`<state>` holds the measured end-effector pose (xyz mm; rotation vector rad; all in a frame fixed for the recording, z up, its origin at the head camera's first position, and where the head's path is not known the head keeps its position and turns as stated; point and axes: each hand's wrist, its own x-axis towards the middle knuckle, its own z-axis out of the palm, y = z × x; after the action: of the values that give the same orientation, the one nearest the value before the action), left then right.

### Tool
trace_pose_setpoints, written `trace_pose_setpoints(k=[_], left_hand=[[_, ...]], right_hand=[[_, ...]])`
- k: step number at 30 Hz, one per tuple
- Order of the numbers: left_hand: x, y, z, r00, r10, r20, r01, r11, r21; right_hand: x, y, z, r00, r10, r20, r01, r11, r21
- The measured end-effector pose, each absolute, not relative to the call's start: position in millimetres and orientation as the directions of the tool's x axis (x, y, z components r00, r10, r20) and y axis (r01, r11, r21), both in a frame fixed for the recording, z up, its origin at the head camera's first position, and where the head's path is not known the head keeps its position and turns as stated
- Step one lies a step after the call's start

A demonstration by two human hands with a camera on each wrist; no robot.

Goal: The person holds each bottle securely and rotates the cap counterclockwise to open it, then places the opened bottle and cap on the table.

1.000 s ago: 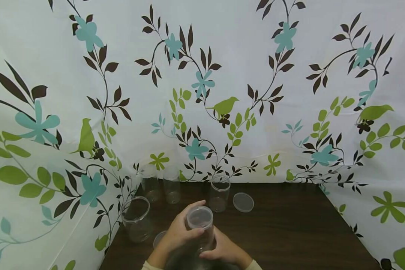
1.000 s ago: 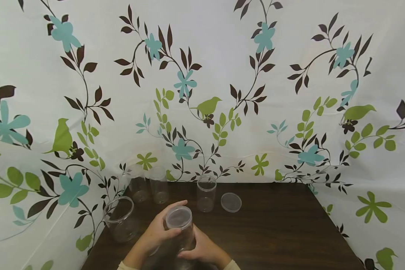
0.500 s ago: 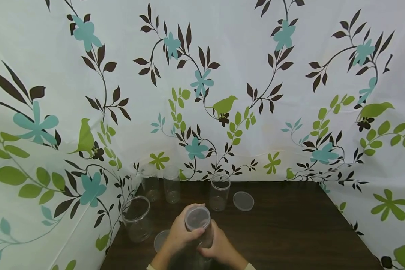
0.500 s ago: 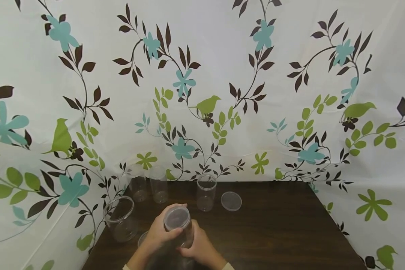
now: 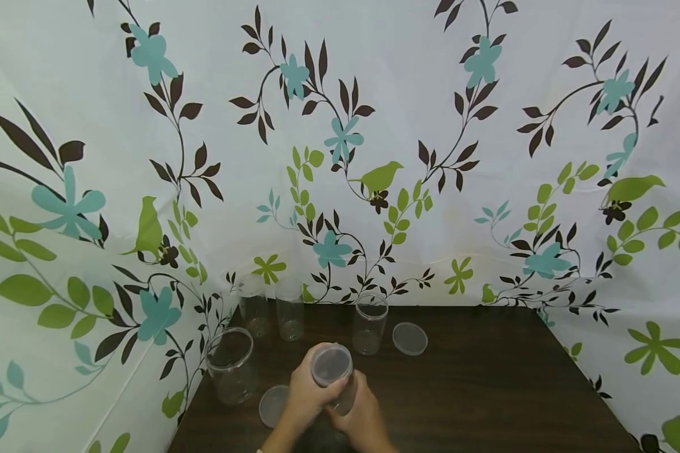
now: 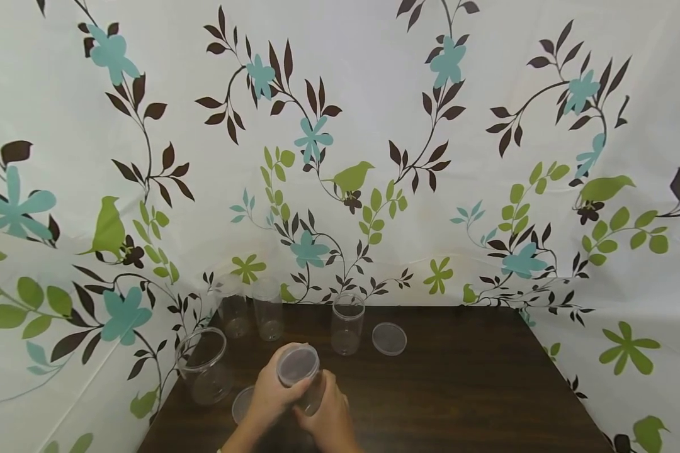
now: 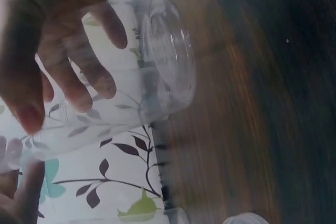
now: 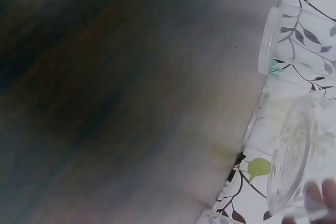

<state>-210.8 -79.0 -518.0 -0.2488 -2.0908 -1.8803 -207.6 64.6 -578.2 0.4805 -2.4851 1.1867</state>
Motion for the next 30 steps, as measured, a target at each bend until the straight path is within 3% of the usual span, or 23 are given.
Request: trace_pose_setpoints(k=[5,8,11,14,17,21,25,30], left_hand=[[-209,-71,-516,-0.936,-0.157,0.316,0.291,0.164,0.943],[-210,-70,-516,-0.932,-0.175,0.318,0.287,0.182,0.94],[-211,-74,-515,-0.931,-0.169,0.323,0.293,0.181,0.939],[-212,-82,-514,-0.927,-0.153,0.344,0.314,0.191,0.93],[-212,-88,-512,-0.924,-0.11,0.366,0.344,0.176,0.922],[-212,-94,-510,-0.936,-0.03,0.352,0.346,0.124,0.93],[-211,-96,-508,-0.945,0.025,0.327,0.327,0.094,0.94],[-211,-94,-508,-0.942,0.021,0.334,0.335,0.099,0.937]], right_hand=[[-207,55,-579,-0.797,-0.027,0.604,-0.42,0.744,-0.52],[-209,56,-579,-0.779,-0.039,0.625,-0.435,0.752,-0.495],[-213,65,-579,-0.81,-0.159,0.564,-0.506,0.675,-0.537],[-222,82,-576,-0.839,-0.323,0.438,-0.544,0.504,-0.67],[-232,99,-572,-0.815,-0.478,0.329,-0.518,0.346,-0.782],[-240,114,-570,-0.724,-0.632,0.277,-0.501,0.204,-0.841],[-240,115,-573,-0.686,-0.658,0.309,-0.502,0.122,-0.856],[-232,101,-577,-0.768,-0.503,0.396,-0.544,0.187,-0.818]])
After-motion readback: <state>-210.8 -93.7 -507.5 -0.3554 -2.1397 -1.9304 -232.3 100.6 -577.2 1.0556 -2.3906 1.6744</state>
